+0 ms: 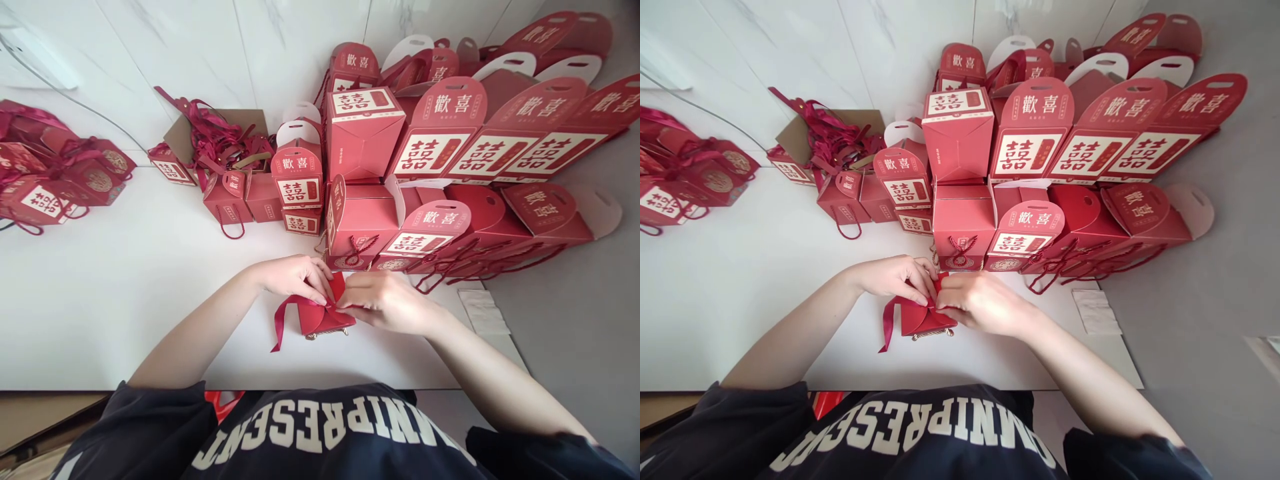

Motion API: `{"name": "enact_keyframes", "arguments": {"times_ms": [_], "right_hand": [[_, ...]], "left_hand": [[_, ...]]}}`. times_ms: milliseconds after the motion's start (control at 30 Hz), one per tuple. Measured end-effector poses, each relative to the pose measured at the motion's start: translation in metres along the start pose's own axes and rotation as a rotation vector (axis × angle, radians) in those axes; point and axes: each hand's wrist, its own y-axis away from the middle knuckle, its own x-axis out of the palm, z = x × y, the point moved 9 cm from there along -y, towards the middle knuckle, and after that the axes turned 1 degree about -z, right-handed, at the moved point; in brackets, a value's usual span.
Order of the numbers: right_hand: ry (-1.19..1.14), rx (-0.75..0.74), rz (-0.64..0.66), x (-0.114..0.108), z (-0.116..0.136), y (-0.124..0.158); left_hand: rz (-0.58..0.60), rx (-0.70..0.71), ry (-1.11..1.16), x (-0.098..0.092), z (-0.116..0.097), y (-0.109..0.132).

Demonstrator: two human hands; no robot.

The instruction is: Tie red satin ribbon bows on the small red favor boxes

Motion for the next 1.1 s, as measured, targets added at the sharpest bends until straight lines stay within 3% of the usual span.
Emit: {"name": "enact_keyframes", "arguments": {"times_ms": [100, 233, 433, 700, 900, 1100], "right_hand": [[0.328, -0.132, -0.038, 0.007, 0.025, 0.008], [0.590, -0.209, -0.034, 0.021, 0.049, 0.011], [0.666, -0.190, -0.003, 0.032, 0.058, 0.005], [0.718, -0.053, 0.006, 0.032, 0.047, 0.006], [0.630, 0.018, 0.017, 0.028, 0.037, 0.010], [-0.069, 0.181, -0.158, 0.004, -0.003, 0.006]], "left_hand": [[-0.008, 0.066, 0.026, -0.002, 0.001, 0.000], [-0.015, 0.021, 0.083, 0.000, 0.003, 0.001], [-0.142, -0.106, 0.128, 0.000, 0.001, 0.006], [-0.304, -0.267, 0.282, 0.002, 0.021, 0.018], [-0.373, -0.249, 0.103, 0.000, 0.010, 0.019], [-0.418, -0.099, -0.210, -0.007, -0.033, 0.018]]}}
